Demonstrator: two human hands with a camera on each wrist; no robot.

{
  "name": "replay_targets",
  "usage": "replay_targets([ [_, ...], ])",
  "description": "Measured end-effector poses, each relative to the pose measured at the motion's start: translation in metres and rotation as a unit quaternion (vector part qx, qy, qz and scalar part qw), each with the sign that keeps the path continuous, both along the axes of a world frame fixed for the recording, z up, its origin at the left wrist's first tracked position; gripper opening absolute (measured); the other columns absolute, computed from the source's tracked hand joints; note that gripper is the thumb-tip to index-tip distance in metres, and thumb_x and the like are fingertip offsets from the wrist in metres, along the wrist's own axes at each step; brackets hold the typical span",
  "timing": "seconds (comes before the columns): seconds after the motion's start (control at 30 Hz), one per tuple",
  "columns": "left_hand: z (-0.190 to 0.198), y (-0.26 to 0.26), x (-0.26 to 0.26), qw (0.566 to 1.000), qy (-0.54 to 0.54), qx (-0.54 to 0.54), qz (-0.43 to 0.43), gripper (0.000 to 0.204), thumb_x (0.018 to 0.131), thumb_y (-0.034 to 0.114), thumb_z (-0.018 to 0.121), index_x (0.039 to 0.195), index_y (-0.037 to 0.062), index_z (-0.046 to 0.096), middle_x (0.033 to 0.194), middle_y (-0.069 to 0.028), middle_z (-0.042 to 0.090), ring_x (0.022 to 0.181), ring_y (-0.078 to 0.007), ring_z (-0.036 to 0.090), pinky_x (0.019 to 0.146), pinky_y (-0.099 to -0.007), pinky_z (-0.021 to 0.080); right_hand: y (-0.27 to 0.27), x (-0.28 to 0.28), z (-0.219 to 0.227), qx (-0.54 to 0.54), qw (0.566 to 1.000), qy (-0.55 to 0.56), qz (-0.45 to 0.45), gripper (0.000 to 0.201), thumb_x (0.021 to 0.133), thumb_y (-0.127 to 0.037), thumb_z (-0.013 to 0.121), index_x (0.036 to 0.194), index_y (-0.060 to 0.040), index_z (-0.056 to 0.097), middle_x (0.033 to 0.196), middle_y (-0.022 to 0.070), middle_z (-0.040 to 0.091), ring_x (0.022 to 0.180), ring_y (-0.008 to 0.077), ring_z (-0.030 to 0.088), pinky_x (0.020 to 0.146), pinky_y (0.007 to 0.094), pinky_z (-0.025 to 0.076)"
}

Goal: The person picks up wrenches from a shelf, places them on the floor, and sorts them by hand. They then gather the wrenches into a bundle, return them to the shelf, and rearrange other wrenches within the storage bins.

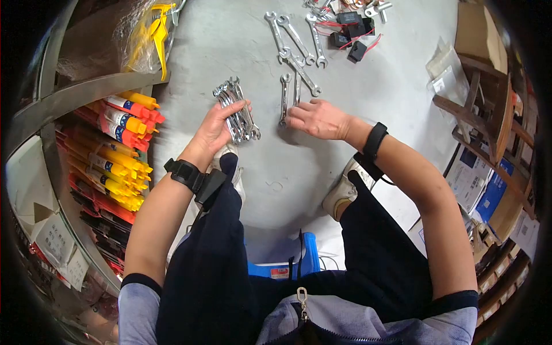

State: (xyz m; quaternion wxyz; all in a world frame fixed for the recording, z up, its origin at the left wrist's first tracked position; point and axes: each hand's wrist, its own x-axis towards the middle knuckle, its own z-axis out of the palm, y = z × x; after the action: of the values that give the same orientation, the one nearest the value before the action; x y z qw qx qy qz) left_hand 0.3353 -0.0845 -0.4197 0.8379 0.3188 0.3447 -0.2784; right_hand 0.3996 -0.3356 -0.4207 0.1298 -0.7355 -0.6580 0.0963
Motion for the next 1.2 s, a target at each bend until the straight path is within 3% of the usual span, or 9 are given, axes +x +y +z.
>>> replay_targets([
  [0.17,-0.003,0.001,0.001,1.0,-0.01,-0.006,-0.013,0.02,0.078,0.011,0.06,0.095,-0.0002,0.054,0.083,-0.0081,0.058,0.075,-0.0182,0.059,0.069,-0.0321,0.05,-0.017,-0.001,-0.01,-0.056,0.997,0.042,-0.037,0.007,0.07,-0.014,0.049,0.071,-0.0076,0.046,0.073,0.0047,0.052,0.069,0.0197,0.055,0.056,0.0312,0.047],
  [0.4,-0.001,-0.001,0.003,1.0,-0.009,0.008,-0.007,0.02,0.078,0.01,0.059,0.094,-0.0002,0.054,0.083,-0.008,0.059,0.074,-0.0183,0.059,0.069,-0.0316,0.05,-0.02,-0.006,-0.014,-0.055,0.996,0.051,-0.057,0.009,0.067,-0.013,0.052,0.069,-0.0077,0.045,0.069,0.0044,0.05,0.062,0.0213,0.054,0.054,0.0333,0.046],
  [0.47,-0.001,-0.001,0.002,1.0,-0.007,0.01,-0.002,0.02,0.078,0.01,0.06,0.094,0.0002,0.054,0.083,-0.008,0.059,0.074,-0.0181,0.059,0.069,-0.0315,0.05,-0.015,-0.001,-0.009,-0.048,0.992,0.062,-0.098,0.009,0.067,-0.012,0.052,0.073,-0.0076,0.048,0.073,0.004,0.05,0.065,0.0203,0.054,0.055,0.0316,0.046],
  [0.6,0.0,0.0,0.001,1.0,-0.006,0.009,-0.011,0.019,0.078,0.01,0.06,0.094,0.0015,0.054,0.083,-0.0077,0.059,0.074,-0.0175,0.059,0.069,-0.0316,0.05,0.005,0.022,-0.007,-0.026,0.997,-0.011,-0.075,0.02,0.07,-0.011,0.05,0.089,-0.0079,0.054,0.083,0.0029,0.049,0.074,0.017,0.053,0.058,0.0291,0.046],
  [0.7,0.004,0.0,0.002,1.0,0.004,0.022,-0.02,0.02,0.078,0.01,0.061,0.095,0.0026,0.054,0.083,-0.0066,0.059,0.074,-0.0162,0.059,0.069,-0.0313,0.05,0.025,0.032,-0.009,-0.056,0.996,-0.049,-0.04,0.02,0.072,-0.012,0.049,0.091,-0.0075,0.054,0.083,0.002,0.049,0.074,0.0167,0.053,0.059,0.0292,0.046],
  [0.83,0.01,0.0,0.001,1.0,0.002,0.026,-0.015,0.021,0.077,0.009,0.06,0.096,0.0035,0.053,0.082,-0.0043,0.058,0.075,-0.0137,0.057,0.068,-0.0299,0.05,0.043,0.037,-0.009,-0.151,0.986,-0.065,-0.004,0.009,0.072,-0.013,0.051,0.077,-0.0061,0.052,0.08,0.0044,0.048,0.074,0.0178,0.053,0.059,0.03,0.047],
  [1.07,0.008,0.004,0.0,1.0,-0.013,0.002,-0.004,0.023,0.077,0.008,0.061,0.098,0.0042,0.052,0.084,-0.005,0.058,0.077,-0.0147,0.058,0.068,-0.031,0.05,0.032,0.041,-0.008,-0.104,0.993,-0.062,0.007,0.005,0.072,-0.012,0.051,0.074,-0.0077,0.053,0.076,0.005,0.05,0.072,0.02,0.056,0.056,0.0297,0.048],
  [1.17,0.004,0.005,0.001,1.0,-0.012,-0.01,-0.014,0.023,0.077,0.007,0.061,0.098,0.0039,0.052,0.085,-0.0055,0.058,0.078,-0.016,0.058,0.069,-0.0309,0.05,0.023,0.038,-0.003,-0.072,0.996,-0.021,-0.046,0.006,0.073,-0.013,0.053,0.073,-0.0074,0.053,0.074,0.0057,0.053,0.069,0.0226,0.056,0.056,0.0314,0.047],
  [1.2,0.005,0.004,0.0,1.0,-0.015,-0.003,-0.008,0.024,0.076,0.006,0.061,0.098,0.0035,0.052,0.086,-0.0058,0.058,0.078,-0.0165,0.058,0.07,-0.0308,0.049,0.021,0.033,0.003,-0.051,0.985,0.05,-0.154,0.008,0.072,-0.013,0.055,0.073,-0.0055,0.052,0.073,0.0069,0.054,0.066,0.0227,0.056,0.055,0.0309,0.047],
])
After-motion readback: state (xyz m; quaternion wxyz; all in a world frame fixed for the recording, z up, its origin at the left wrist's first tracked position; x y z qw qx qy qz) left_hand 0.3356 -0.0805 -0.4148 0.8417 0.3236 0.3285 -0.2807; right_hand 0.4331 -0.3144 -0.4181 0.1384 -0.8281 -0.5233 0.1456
